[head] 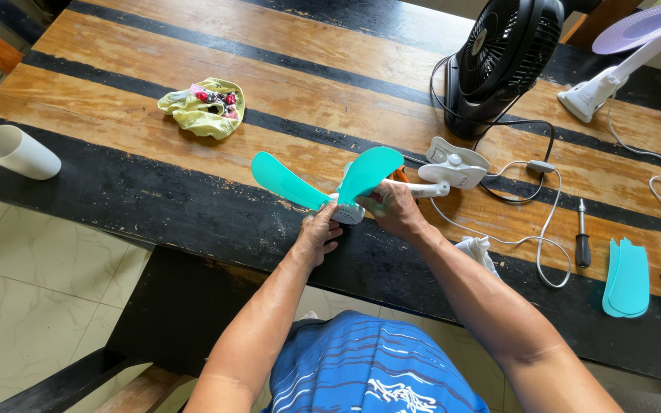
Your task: The person wipes each teal fan blade with a white cloth, then attaches the blades one by one to a small white fan motor. The person repeats this process for multiple blades, cleaning and installing them sequentially.
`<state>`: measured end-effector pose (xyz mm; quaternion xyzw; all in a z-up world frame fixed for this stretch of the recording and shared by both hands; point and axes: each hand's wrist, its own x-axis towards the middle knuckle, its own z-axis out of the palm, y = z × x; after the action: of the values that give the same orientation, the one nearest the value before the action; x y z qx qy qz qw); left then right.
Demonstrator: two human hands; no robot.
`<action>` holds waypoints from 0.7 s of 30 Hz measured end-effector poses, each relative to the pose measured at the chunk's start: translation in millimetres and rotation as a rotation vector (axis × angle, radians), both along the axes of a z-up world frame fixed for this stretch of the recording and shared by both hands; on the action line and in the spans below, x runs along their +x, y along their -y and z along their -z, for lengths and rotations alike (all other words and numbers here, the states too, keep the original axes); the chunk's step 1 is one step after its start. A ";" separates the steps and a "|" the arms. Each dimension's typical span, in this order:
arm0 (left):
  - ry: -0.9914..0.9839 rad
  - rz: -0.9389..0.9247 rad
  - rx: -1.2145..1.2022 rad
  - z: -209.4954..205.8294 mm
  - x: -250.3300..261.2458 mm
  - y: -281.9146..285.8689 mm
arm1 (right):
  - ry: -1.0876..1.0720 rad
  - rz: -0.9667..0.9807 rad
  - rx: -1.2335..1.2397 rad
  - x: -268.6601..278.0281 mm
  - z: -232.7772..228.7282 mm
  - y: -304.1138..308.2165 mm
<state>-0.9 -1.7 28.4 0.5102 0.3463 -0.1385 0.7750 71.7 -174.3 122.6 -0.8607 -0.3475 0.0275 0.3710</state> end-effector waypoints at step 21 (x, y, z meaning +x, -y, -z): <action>-0.014 -0.007 -0.022 -13.2 -0.9 -0.6 | 0.069 -0.095 0.044 -2.3 -15.3 -3.7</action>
<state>-1.8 -1.0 41.6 0.4995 0.3520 -0.1433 0.7785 69.4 -170.7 137.8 -0.8354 -0.4009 0.0075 0.3760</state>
